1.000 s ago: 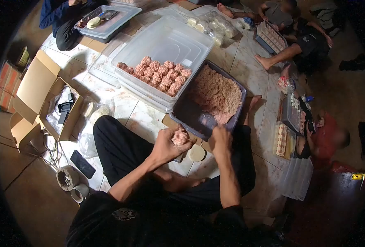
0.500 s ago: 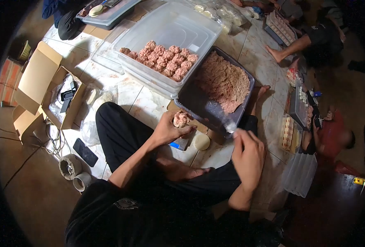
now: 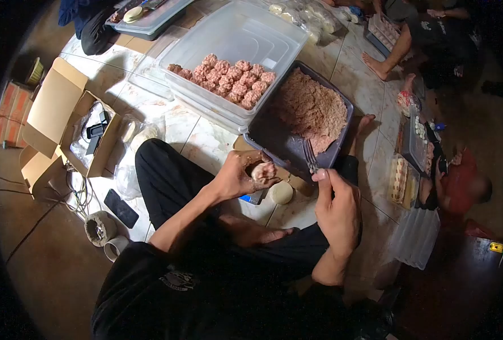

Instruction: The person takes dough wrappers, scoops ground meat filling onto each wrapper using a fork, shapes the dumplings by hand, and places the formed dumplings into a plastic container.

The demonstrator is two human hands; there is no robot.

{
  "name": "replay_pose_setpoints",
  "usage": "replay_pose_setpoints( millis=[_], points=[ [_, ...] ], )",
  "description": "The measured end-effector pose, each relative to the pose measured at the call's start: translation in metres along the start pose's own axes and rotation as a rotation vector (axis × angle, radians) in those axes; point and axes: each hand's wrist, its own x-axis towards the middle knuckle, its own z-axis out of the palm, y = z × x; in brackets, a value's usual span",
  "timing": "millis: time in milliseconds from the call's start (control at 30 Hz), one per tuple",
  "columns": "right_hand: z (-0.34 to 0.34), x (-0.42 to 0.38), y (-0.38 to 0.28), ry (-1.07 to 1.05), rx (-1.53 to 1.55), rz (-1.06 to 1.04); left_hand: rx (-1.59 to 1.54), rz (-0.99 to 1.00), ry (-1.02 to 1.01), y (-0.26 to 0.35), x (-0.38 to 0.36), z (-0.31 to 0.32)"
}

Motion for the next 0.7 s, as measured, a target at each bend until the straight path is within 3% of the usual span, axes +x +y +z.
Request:
replay_pose_setpoints(
  millis=[100, 133, 267, 367, 400, 433, 500, 567, 600, 633, 667, 700],
  points=[
    [0.036, -0.012, 0.003, -0.228, 0.058, -0.143, -0.058, -0.083, 0.045, 0.006, 0.005, 0.003],
    [0.048, -0.009, 0.004, -0.278, -0.096, -0.135, 0.03, -0.196, -0.032, 0.0, 0.006, 0.001],
    [0.027, -0.01, -0.002, -0.136, 0.035, -0.172, 0.175, -0.041, -0.082, -0.003, 0.004, -0.003],
    [0.017, -0.007, 0.004, -0.239, -0.186, -0.139, 0.037, -0.211, -0.126, -0.006, 0.007, -0.004],
    [0.005, -0.006, 0.005, -0.142, -0.145, -0.095, -0.148, -0.318, -0.239, -0.005, 0.006, -0.007],
    [-0.003, -0.004, 0.002, 0.022, -0.144, -0.141, -0.245, -0.34, -0.23, 0.0, 0.004, -0.009],
    [-0.017, -0.011, -0.012, -0.072, -0.063, -0.171, -0.437, -0.384, -0.21, 0.009, 0.0, -0.013],
    [0.01, -0.009, -0.008, -0.21, -0.039, -0.301, -0.356, -0.304, -0.272, -0.002, 0.0, -0.011],
    [0.02, -0.003, -0.001, -0.239, -0.152, -0.293, -0.297, -0.3, -0.291, -0.003, -0.001, -0.007],
    [0.018, -0.001, 0.002, -0.247, -0.044, -0.228, -0.237, -0.295, -0.311, -0.002, -0.001, -0.004],
    [0.013, -0.002, 0.0, -0.18, -0.03, -0.196, -0.145, -0.214, -0.161, 0.0, 0.0, -0.003],
    [0.01, -0.003, -0.005, -0.121, -0.017, -0.169, -0.039, -0.155, -0.165, 0.001, 0.001, -0.007]
  ],
)
